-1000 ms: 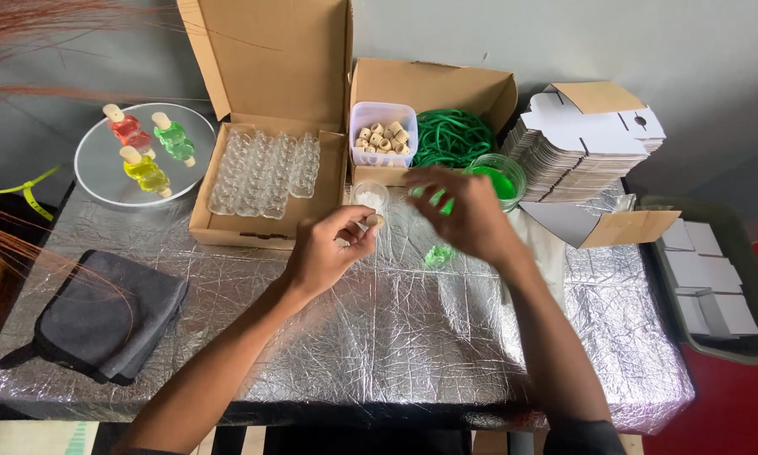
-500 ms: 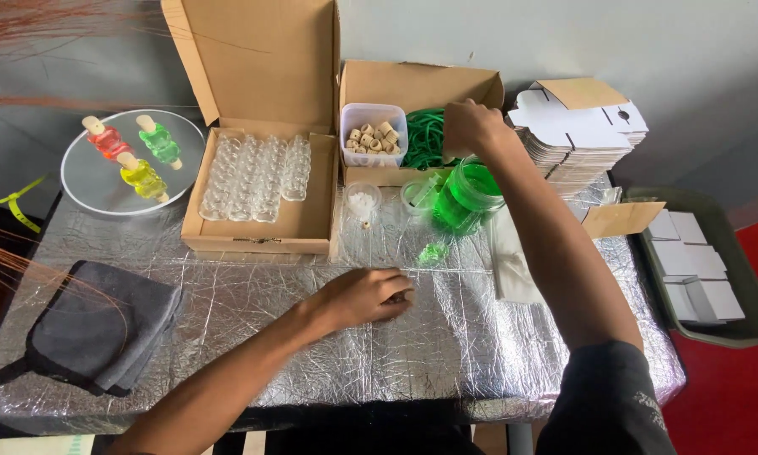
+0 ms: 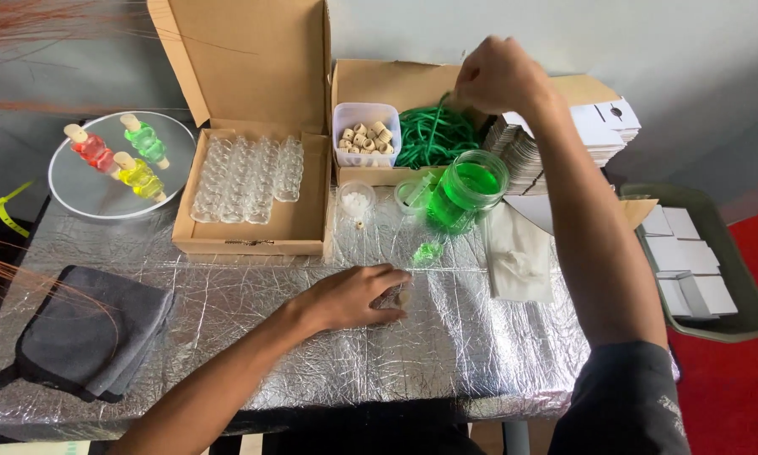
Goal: Assembling small fragrance components by inserting decorative moss into vials and threading a green cord through wooden beads.
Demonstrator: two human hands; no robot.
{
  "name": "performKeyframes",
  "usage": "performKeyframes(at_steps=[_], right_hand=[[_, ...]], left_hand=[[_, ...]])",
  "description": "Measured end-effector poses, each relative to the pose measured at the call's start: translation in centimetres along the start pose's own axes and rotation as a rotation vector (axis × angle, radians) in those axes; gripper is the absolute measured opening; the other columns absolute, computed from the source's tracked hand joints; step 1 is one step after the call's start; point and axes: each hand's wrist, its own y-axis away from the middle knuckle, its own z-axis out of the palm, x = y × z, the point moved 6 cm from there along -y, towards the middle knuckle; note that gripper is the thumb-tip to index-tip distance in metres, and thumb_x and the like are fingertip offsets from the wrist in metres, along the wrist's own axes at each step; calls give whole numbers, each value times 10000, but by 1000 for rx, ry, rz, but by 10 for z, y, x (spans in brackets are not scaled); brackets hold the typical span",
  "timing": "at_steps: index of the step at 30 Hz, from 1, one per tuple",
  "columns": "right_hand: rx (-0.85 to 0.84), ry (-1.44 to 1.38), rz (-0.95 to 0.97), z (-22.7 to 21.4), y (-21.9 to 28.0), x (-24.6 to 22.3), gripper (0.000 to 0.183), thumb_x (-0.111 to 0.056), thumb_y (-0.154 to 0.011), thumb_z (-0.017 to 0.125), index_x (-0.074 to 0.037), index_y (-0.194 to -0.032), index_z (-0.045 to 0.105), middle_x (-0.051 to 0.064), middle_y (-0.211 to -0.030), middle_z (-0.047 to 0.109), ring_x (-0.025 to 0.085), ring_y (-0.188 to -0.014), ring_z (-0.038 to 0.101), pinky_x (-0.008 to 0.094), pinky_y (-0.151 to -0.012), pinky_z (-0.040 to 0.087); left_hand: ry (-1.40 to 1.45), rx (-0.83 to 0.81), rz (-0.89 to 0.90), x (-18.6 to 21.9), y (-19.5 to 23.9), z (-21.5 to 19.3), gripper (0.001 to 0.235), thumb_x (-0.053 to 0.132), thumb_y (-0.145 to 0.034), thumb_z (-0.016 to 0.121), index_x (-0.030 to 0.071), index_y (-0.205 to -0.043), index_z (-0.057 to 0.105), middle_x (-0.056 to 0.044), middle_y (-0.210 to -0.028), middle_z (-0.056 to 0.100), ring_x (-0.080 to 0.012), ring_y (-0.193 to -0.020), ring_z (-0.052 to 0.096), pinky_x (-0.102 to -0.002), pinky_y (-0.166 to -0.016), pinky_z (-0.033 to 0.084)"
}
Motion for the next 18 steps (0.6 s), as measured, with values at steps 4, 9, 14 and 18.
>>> performKeyframes(at_steps=[4, 9, 14, 18], right_hand=[[282, -193, -315, -49, 19, 8, 101, -139, -898, 668, -111, -890, 764, -19, -743, 653, 90, -660, 535, 321, -544, 405], [298, -943, -239, -102, 111, -33, 173, -200, -875, 607, -123, -1028, 630, 9, -949, 644, 91, -760, 569, 215, -647, 472], [155, -1175, -410, -92, 155, -46, 77, -97, -1101, 600, -71, -1028, 604, 66, -982, 688, 115, -741, 665, 210, -594, 549], [7, -1481, -639, -91, 183, -45, 55, -63, -1123, 478, -30, -1090, 508, 296, -1292, 658, 259, -973, 752, 280, -773, 695]], left_hand=[[24, 29, 19, -1, -1, -1, 681, 579, -956, 506, 57, -1394, 498, -145, -1062, 661, -249, -835, 663, -353, -734, 615], [127, 319, 168, -1, -1, -16, 618, 498, -1003, 474, -9, -1351, 538, -124, -834, 679, -185, -545, 634, -296, -463, 600], [397, 554, 113, 1, 6, -43, 552, 386, -1001, 571, 16, -1403, 488, -170, -937, 738, -210, -633, 739, -290, -579, 666], [807, 514, 102, 20, 12, -58, 889, 434, -949, 618, 56, -1590, 131, -265, -1181, 712, -276, -772, 767, -441, -840, 657]])
